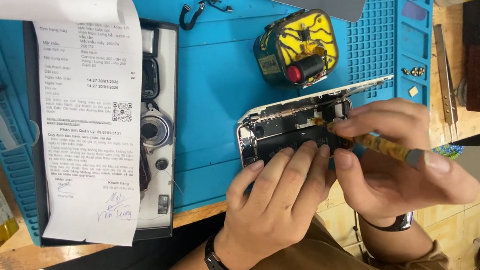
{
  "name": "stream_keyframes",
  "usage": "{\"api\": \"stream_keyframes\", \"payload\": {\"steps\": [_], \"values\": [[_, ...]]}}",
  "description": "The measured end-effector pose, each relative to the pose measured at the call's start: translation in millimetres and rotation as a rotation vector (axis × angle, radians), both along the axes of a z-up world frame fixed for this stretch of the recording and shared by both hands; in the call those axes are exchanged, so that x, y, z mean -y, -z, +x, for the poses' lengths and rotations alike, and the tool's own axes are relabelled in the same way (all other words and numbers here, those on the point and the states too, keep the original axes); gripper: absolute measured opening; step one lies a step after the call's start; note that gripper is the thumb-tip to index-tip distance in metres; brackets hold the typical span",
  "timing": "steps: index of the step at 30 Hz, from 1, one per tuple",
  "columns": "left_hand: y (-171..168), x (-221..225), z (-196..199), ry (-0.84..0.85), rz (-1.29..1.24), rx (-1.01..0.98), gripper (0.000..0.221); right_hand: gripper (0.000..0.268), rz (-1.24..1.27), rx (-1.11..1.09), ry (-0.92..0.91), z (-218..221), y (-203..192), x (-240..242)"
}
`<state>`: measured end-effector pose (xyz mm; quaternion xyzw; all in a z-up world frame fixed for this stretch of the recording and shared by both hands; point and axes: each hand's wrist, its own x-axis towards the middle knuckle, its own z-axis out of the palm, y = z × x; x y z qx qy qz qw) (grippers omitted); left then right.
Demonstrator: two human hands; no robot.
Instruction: The person is performing internal repairs on a smartphone, including installing or removing small screws and adjusting internal components.
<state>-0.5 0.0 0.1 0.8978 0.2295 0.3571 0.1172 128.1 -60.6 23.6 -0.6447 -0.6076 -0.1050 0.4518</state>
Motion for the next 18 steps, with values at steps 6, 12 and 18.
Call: {"api": "stream_keyframes", "payload": {"steps": [6,12,18], "values": [[1.5,0.7,-1.3,0.014,0.003,-0.004,0.022,0.083,0.026,-0.042,0.019,-2.2,5.1,4.5],[2.6,2.0,1.0,0.002,-0.003,0.028,0.022,0.071,-0.011,-0.102,-0.096,0.3,3.9,1.7],[1.2,1.6,0.7,0.005,0.009,0.005,0.016,0.087,-0.018,-0.150,-0.092,-6.8,-0.5,-1.5]]}}
